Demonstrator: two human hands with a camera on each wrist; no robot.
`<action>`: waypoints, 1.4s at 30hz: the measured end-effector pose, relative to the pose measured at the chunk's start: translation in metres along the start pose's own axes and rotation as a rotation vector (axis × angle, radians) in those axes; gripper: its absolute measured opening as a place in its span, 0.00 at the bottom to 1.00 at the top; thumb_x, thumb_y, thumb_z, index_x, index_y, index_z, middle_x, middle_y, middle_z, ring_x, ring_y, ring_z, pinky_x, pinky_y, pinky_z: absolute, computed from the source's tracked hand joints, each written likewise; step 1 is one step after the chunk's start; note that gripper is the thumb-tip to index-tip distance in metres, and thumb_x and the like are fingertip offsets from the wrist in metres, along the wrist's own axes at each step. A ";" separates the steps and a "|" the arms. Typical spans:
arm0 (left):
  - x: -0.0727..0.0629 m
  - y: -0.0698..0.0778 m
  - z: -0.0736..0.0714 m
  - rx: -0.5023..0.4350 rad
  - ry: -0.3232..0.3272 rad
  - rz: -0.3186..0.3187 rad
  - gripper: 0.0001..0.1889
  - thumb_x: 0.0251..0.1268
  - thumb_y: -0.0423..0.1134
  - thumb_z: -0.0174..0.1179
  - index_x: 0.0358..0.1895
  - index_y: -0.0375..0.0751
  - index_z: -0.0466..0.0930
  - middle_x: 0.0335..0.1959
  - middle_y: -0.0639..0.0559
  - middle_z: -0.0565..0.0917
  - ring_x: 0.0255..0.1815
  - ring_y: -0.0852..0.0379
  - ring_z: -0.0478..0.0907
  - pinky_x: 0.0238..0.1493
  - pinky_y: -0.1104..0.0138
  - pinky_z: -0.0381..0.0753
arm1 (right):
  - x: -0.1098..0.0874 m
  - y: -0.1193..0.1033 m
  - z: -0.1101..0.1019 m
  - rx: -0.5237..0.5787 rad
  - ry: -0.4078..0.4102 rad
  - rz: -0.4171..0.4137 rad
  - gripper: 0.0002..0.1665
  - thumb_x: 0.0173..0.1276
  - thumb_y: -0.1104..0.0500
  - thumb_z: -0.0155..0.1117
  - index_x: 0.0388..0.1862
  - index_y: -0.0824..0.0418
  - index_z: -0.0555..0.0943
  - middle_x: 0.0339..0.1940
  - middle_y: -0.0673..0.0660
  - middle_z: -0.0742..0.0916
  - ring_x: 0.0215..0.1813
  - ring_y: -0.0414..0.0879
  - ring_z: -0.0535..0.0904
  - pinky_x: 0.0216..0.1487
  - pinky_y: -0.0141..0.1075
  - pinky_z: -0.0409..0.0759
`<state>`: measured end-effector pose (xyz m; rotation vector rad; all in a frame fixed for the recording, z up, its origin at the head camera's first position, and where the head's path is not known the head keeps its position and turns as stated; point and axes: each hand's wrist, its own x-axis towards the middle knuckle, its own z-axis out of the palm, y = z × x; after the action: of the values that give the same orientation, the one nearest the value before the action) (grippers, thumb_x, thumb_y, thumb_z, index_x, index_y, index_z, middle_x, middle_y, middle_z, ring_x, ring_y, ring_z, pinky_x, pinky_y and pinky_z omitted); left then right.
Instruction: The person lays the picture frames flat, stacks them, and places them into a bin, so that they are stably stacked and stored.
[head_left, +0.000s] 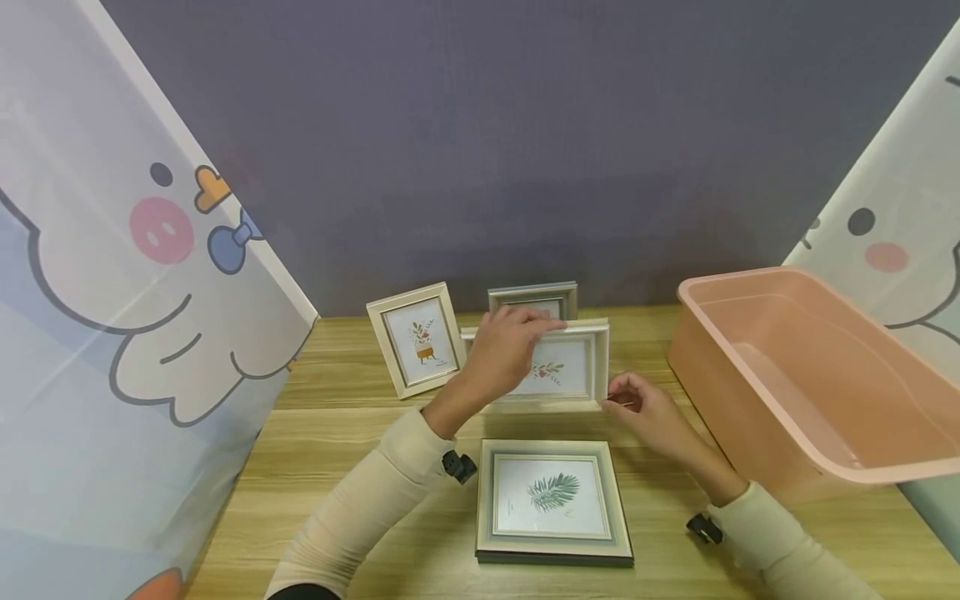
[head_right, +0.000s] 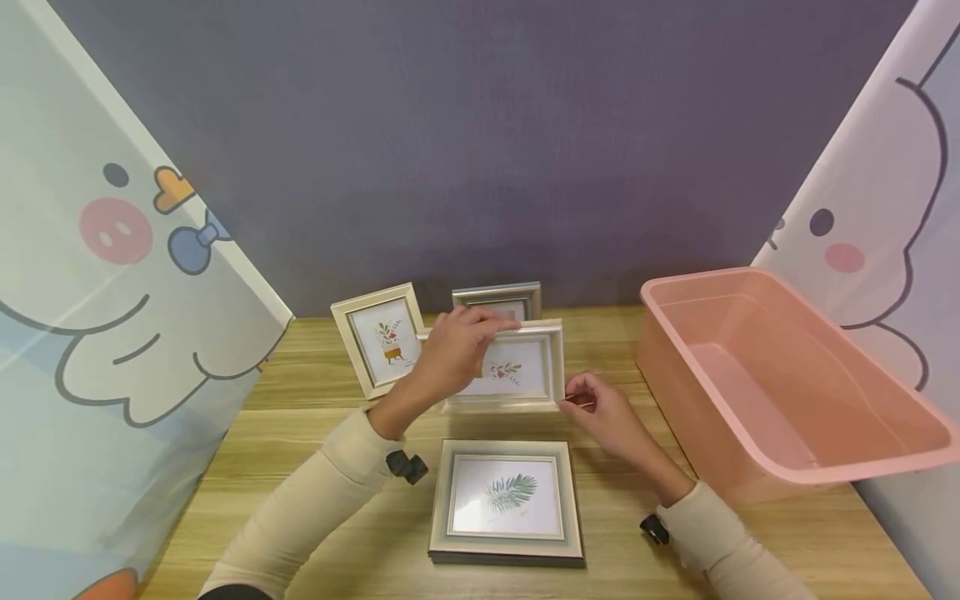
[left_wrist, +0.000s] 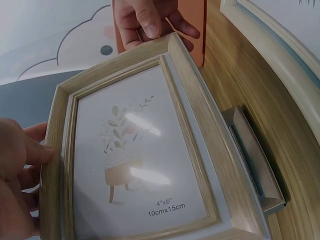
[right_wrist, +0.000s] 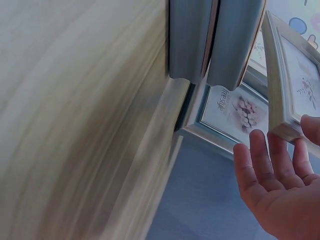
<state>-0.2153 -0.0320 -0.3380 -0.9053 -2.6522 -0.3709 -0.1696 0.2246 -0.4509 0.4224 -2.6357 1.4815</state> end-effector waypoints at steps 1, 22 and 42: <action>0.000 0.001 0.000 0.003 -0.007 -0.002 0.27 0.72 0.27 0.55 0.64 0.64 0.81 0.64 0.57 0.82 0.63 0.50 0.78 0.57 0.55 0.78 | 0.000 -0.001 0.000 -0.006 0.006 -0.001 0.09 0.69 0.65 0.68 0.43 0.65 0.78 0.41 0.58 0.86 0.45 0.38 0.84 0.47 0.31 0.85; -0.005 0.008 0.001 0.059 -0.053 0.020 0.26 0.73 0.29 0.57 0.64 0.67 0.80 0.64 0.59 0.82 0.65 0.52 0.76 0.55 0.56 0.77 | 0.012 -0.015 -0.005 0.310 0.140 -0.260 0.41 0.65 0.81 0.61 0.76 0.72 0.61 0.53 0.40 0.83 0.49 0.33 0.84 0.39 0.32 0.89; -0.007 0.016 0.002 0.099 -0.069 0.065 0.26 0.71 0.29 0.60 0.64 0.66 0.80 0.60 0.59 0.84 0.66 0.52 0.76 0.61 0.56 0.77 | 0.016 -0.032 -0.011 0.178 0.169 -0.206 0.31 0.66 0.76 0.66 0.69 0.69 0.73 0.43 0.74 0.84 0.40 0.32 0.84 0.28 0.40 0.88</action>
<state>-0.2002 -0.0227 -0.3399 -0.9869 -2.6692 -0.1950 -0.1761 0.2147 -0.4155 0.5392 -2.2661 1.6110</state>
